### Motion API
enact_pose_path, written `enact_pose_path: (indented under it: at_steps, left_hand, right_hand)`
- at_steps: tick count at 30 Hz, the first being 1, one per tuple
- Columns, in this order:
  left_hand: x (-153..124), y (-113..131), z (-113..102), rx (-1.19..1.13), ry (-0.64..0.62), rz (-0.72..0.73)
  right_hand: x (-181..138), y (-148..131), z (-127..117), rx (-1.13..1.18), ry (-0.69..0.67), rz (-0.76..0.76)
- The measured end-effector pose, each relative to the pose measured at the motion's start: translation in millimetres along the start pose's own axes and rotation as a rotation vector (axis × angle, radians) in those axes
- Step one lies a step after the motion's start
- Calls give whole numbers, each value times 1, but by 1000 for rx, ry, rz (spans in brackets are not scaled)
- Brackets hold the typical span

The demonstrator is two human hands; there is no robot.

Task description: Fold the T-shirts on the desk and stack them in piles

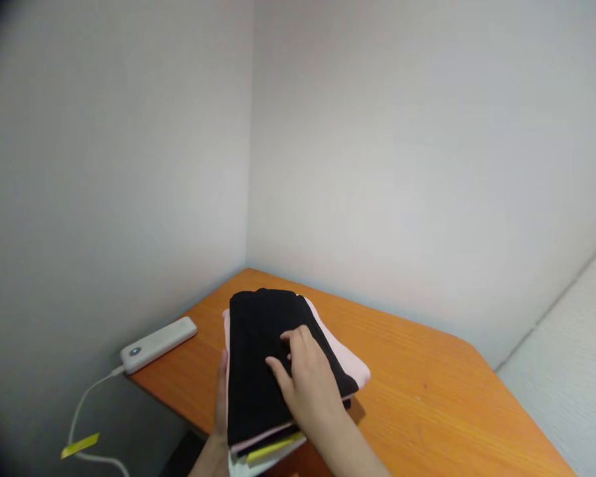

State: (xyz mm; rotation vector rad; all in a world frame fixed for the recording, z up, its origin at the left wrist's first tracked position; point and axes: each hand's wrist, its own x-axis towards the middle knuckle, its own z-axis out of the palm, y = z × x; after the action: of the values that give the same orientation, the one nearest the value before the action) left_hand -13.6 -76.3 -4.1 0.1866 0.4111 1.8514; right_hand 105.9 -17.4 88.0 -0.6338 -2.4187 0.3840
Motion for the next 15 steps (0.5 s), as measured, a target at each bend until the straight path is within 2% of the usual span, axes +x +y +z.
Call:
enact_pose_path:
  at_steps: [4, 6, 8, 10, 12, 15]
  left_hand:
    - [8, 14, -32, -78, -103, -1]
    - [14, 21, -46, -84, -138, -17]
    - [20, 30, -53, -86, -125, -6]
    - [25, 40, -53, -77, -53, -1]
    - [28, 49, -47, -55, 49, -1]
    - [28, 61, -36, -22, 206, -7]
  right_hand:
    - [37, 12, 39, -108, -125, -52]
    - [51, 17, 51, -60, -169, -67]
    - [65, 20, 50, 69, -132, -56]
    - [79, 23, 33, 225, 3, -27]
    - [90, 25, 3, 356, 205, 16]
    - [101, 31, -50, 492, 638, 57]
